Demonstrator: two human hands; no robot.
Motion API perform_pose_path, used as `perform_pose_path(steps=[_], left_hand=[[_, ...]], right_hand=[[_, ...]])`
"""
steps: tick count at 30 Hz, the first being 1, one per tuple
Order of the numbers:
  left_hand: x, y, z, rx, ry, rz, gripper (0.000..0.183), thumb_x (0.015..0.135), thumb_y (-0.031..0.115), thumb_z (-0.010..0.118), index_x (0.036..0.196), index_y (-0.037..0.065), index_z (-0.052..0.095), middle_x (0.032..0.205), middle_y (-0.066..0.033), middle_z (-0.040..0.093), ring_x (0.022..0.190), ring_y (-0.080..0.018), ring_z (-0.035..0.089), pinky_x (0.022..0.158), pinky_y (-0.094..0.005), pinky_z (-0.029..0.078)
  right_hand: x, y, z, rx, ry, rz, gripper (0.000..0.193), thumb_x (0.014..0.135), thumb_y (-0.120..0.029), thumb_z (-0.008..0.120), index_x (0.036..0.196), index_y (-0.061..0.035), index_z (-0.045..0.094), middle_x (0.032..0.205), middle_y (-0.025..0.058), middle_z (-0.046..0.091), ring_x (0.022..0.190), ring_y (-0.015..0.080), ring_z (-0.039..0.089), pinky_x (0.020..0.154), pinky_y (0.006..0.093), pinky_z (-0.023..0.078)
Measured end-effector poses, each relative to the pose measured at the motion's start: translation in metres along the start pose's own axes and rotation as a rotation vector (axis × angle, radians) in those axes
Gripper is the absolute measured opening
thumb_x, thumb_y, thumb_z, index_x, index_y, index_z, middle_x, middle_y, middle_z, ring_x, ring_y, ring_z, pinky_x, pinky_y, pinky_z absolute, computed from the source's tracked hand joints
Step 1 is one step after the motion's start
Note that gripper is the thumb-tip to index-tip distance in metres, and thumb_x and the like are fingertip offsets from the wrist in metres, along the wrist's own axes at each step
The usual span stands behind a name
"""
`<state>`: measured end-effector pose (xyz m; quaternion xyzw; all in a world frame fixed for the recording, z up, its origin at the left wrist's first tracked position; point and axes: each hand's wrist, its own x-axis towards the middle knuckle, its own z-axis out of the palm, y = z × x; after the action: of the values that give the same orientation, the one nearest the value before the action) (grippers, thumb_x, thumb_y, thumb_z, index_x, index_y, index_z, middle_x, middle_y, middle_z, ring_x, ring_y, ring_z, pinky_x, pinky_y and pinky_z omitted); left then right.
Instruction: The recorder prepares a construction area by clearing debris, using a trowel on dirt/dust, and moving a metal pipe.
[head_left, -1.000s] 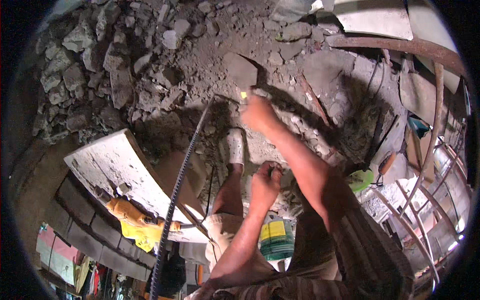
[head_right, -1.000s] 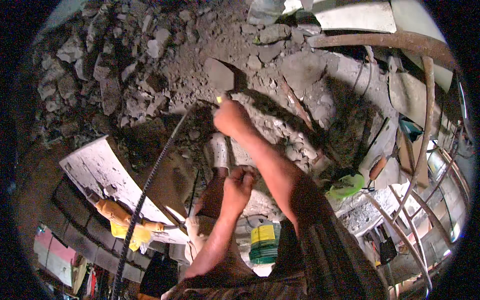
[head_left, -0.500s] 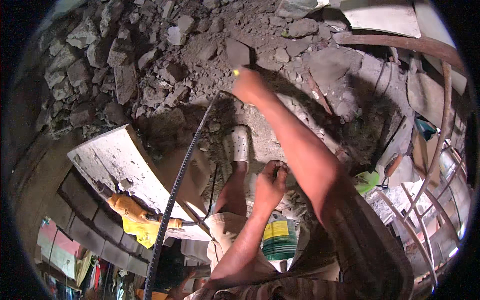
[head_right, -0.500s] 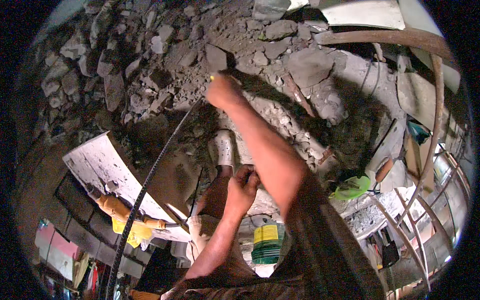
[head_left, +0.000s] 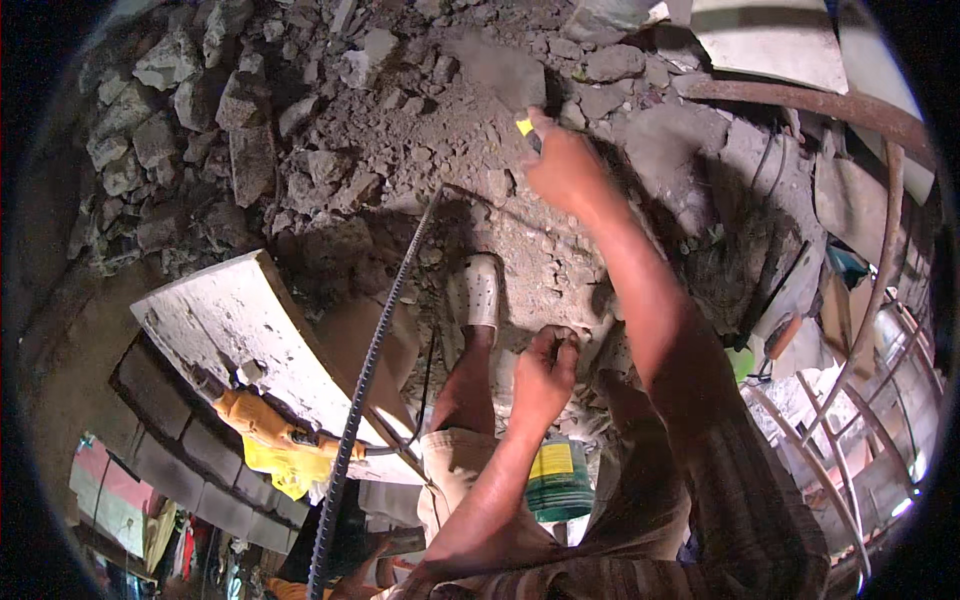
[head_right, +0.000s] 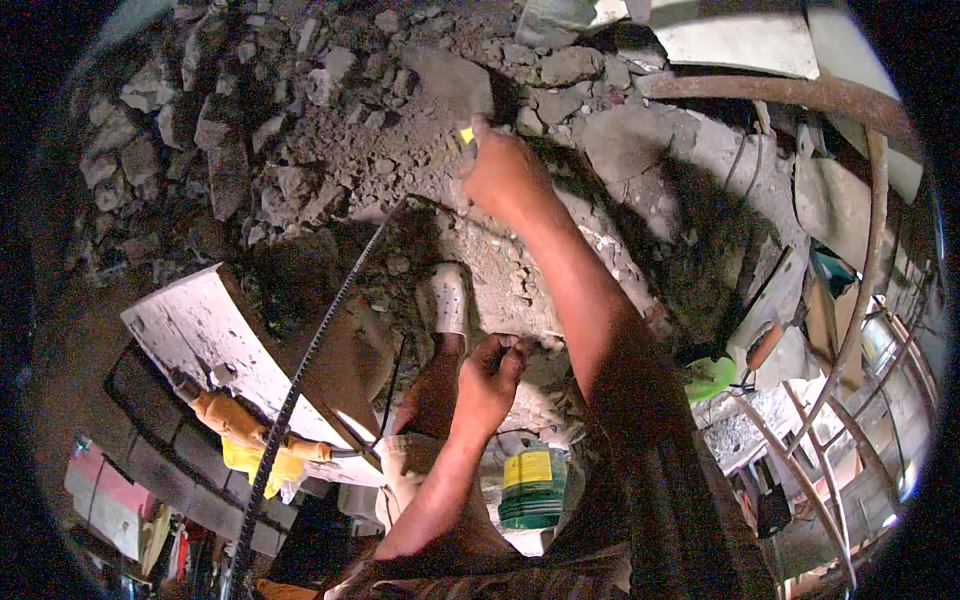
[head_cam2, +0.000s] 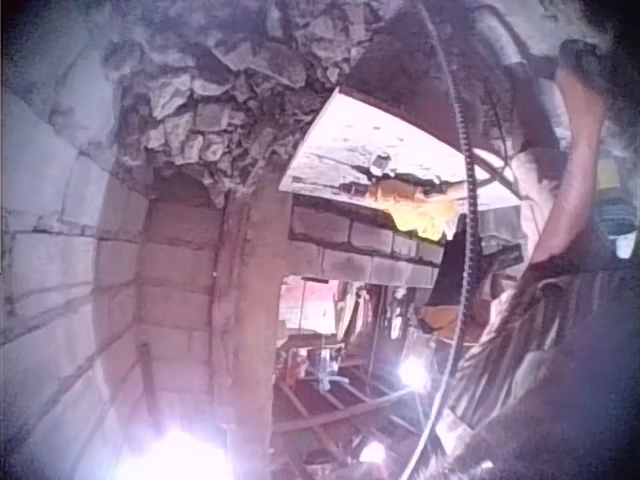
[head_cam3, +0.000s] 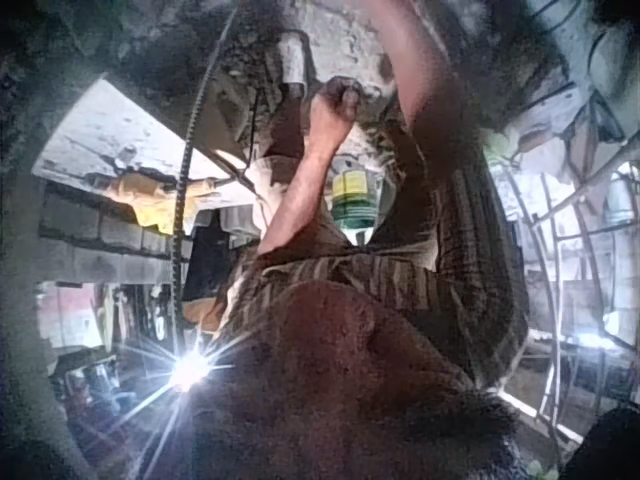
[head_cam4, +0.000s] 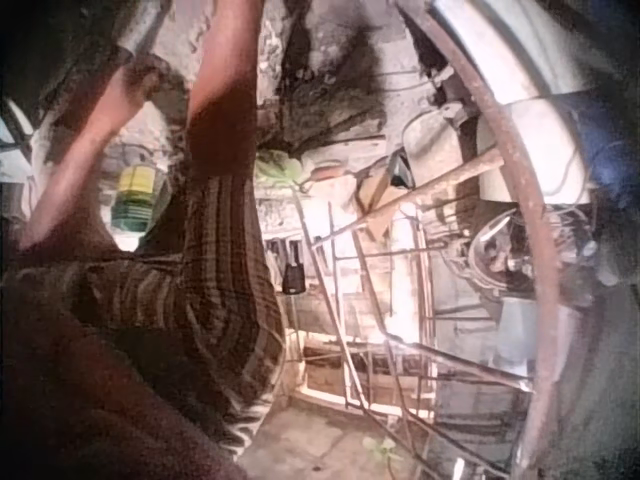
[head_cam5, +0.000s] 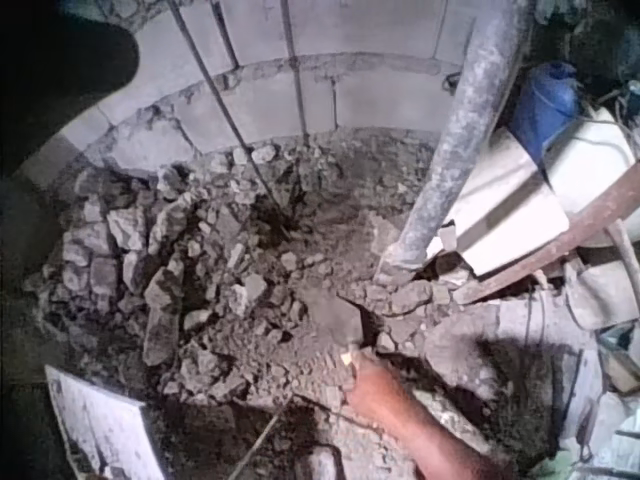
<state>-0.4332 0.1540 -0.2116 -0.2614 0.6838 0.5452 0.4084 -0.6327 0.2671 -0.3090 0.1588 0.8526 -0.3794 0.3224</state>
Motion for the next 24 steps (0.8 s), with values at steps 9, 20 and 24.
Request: perform_pose_path(steps=[9, 20, 24], left_hand=[[0.003, -0.004, 0.007, 0.008, 0.026, 0.057, 0.015, 0.091, 0.013, 0.059, 0.098, 0.0, 0.061, 0.086, -0.0244, 0.066, 0.082, -0.0371, 0.067, 0.07, -0.0403, 0.05], [0.004, -0.006, 0.004, 0.003, -0.002, 0.069, 0.013, 0.093, 0.01, 0.057, 0.099, -0.001, 0.06, 0.078, -0.0096, 0.063, 0.073, -0.0138, 0.056, 0.071, -0.0295, 0.047], [0.008, 0.003, -0.001, 0.069, -0.051, 0.009, 0.014, 0.089, 0.012, 0.056, 0.099, 0.003, 0.06, 0.083, -0.0206, 0.066, 0.079, -0.0321, 0.067, 0.07, -0.0374, 0.05]], right_hand=[[0.007, -0.044, 0.043, -0.116, -0.176, -0.028, 0.061, 0.088, -0.015, 0.05, 0.146, -0.0084, 0.034, 0.095, 0.0259, 0.065, 0.092, 0.0368, 0.066, 0.081, 0.0463, 0.052], [0.124, -0.025, -0.055, -0.334, 0.254, -0.229, 0.053, 0.082, -0.015, 0.054, 0.133, -0.0019, 0.047, 0.1, 0.0262, 0.066, 0.088, 0.0401, 0.066, 0.077, 0.0504, 0.052], [0.184, -0.054, -0.007, -0.395, 0.157, -0.222, 0.027, 0.076, -0.014, 0.061, 0.098, -0.0012, 0.07, 0.106, 0.0216, 0.067, 0.092, 0.0381, 0.067, 0.083, 0.0466, 0.054]])
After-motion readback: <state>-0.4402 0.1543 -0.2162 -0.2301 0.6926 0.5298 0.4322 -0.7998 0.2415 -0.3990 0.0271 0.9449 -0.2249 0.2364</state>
